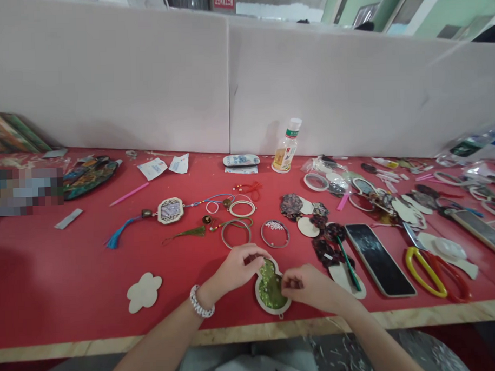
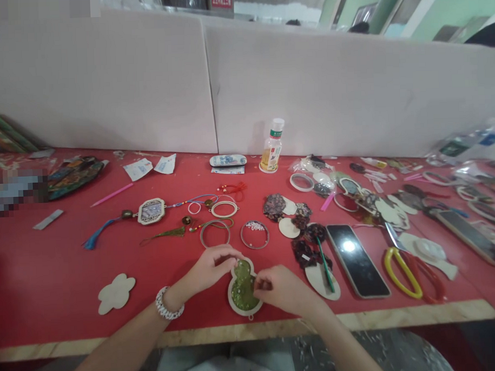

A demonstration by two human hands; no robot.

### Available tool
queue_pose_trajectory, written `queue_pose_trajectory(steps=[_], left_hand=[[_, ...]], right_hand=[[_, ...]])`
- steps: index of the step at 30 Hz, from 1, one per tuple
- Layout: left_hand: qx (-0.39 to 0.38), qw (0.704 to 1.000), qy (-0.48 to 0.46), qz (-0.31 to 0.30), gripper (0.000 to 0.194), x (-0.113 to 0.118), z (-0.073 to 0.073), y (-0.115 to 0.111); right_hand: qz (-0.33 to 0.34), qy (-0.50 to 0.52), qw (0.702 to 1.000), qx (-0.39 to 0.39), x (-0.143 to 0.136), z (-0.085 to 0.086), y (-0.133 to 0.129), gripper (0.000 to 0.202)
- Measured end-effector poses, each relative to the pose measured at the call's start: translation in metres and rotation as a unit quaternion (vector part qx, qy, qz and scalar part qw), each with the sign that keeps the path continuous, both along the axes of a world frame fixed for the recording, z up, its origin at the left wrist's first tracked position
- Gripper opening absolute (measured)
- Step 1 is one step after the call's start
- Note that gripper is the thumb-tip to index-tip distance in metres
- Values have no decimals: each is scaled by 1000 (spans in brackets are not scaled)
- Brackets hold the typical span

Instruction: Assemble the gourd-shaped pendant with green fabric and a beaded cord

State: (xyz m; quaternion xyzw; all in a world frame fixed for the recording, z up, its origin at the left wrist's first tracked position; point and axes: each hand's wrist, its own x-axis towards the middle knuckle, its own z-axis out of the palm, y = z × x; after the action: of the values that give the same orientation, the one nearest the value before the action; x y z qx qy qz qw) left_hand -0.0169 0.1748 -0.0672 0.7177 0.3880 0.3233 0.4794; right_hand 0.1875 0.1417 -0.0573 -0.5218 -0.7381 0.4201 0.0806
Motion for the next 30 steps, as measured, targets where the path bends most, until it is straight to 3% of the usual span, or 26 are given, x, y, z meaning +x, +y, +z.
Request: queue_pose_trajectory(steps=[3, 9, 20, 30], left_hand=[[-11, 1000, -12, 8, 21, 0, -3, 0], [-130, 990, -49, 17, 25, 2, -10, -1], [-150, 987, -52, -9, 23, 0, -13, 3], [-165, 985, -50, -13, 24, -1, -16, 4]], right_hand=[[-25, 9, 1000, -1, -3, -3, 0, 11], [-22, 7, 1000, 7, -4, -6, -2, 11], [-2, -2, 1000, -9, -1, 2, -2, 12], [42, -24, 999, -26, -4, 0, -1, 14]])
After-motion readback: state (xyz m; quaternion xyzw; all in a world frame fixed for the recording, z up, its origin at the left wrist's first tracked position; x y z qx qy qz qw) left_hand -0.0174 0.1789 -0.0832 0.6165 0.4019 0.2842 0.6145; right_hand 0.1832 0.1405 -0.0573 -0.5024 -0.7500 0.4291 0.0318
